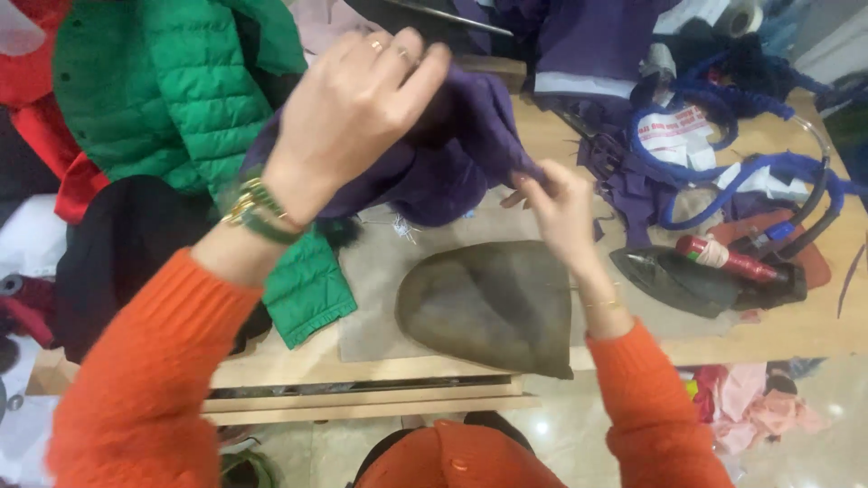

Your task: The person irons a purple garment on a wooden table using a steam iron. They then fold the garment and place a floral patterned cloth on top, ironing it as well. The person repeatedly folds and irons the items, moving them around the workspace.

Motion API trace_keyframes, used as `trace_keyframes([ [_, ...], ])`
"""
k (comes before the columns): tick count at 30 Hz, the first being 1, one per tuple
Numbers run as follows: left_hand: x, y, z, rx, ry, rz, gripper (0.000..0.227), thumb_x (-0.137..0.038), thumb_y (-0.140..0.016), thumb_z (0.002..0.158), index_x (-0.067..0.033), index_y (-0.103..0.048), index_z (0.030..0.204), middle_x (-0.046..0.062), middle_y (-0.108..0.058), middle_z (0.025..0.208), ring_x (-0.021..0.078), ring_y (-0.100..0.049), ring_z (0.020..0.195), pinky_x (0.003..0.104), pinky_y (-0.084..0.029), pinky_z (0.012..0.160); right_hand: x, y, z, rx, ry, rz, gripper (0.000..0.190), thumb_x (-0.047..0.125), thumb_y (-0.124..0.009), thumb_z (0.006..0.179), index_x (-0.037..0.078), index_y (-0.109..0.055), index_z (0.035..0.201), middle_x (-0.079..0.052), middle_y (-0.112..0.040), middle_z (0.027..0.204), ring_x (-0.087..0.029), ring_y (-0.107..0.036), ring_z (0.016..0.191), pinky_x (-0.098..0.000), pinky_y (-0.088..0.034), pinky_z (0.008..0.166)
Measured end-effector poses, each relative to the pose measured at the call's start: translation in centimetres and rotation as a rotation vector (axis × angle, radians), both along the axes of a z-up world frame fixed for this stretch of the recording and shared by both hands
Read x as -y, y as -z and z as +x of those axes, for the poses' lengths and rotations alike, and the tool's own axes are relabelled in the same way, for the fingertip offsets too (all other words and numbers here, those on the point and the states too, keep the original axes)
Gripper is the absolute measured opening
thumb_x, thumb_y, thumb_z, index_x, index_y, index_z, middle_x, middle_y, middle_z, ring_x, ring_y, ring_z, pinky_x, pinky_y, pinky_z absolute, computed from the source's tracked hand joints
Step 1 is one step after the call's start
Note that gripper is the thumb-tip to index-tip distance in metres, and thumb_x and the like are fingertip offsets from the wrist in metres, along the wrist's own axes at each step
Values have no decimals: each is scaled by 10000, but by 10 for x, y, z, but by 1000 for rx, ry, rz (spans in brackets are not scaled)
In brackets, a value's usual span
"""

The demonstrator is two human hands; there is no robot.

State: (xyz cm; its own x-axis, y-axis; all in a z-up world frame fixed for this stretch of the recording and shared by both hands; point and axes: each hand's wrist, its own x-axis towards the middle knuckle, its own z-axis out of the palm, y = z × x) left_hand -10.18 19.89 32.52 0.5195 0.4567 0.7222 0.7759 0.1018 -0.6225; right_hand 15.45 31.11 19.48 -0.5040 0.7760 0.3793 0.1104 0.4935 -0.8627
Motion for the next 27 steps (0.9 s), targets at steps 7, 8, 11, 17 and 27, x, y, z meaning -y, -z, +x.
trace_keyframes([
  [7, 57, 76, -31, 685, 220, -731, 177, -199, -676, 1005, -25, -644, 1011, 116, -625, 853, 304, -601, 773, 442, -510, 660, -29, -92, 55, 178, -112, 248, 169, -102, -679, 963, -7, -718, 1096, -127, -738, 1026, -177, -705, 909, -261, -573, 849],
  [8, 59, 95, -28, 690, 213, -729, 177, -199, -676, 1005, -25, -644, 1011, 116, -625, 853, 304, -601, 773, 442, -510, 660, -29, -102, 65, 179, -120, 248, 169, -102, -679, 963, -7, -718, 1096, -127, -738, 1026, -177, -705, 909, -261, -573, 849],
  [11, 66, 131, -10, 843, 220, -739, 115, -178, -647, 990, -70, -671, 1020, 90, -578, 899, 303, -528, 820, 435, -441, 765, -35, -126, 99, 283, -72, 416, 165, -106, -710, 999, -21, -735, 1139, -148, -732, 1079, -199, -682, 968, -296, -555, 907],
  [17, 59, 108, 46, 1427, 297, -848, 257, -134, -566, 969, -114, -694, 1191, 59, -731, 1209, 228, -670, 1128, 354, -465, 998, -91, -125, 189, 301, 99, 269, 188, -110, -592, 1112, -39, -610, 1285, -195, -603, 1195, -239, -625, 859, -300, -464, 839],
  [27, -59, 39, -67, 396, -244, -486, 112, -57, -510, 1049, -109, -608, 1058, 71, -611, 807, 271, -578, 566, 411, -456, 460, -313, -122, 85, 382, -73, 474, 147, -71, -674, 1047, 2, -693, 1173, -116, -701, 1165, -215, -651, 1040, -348, -502, 913],
])
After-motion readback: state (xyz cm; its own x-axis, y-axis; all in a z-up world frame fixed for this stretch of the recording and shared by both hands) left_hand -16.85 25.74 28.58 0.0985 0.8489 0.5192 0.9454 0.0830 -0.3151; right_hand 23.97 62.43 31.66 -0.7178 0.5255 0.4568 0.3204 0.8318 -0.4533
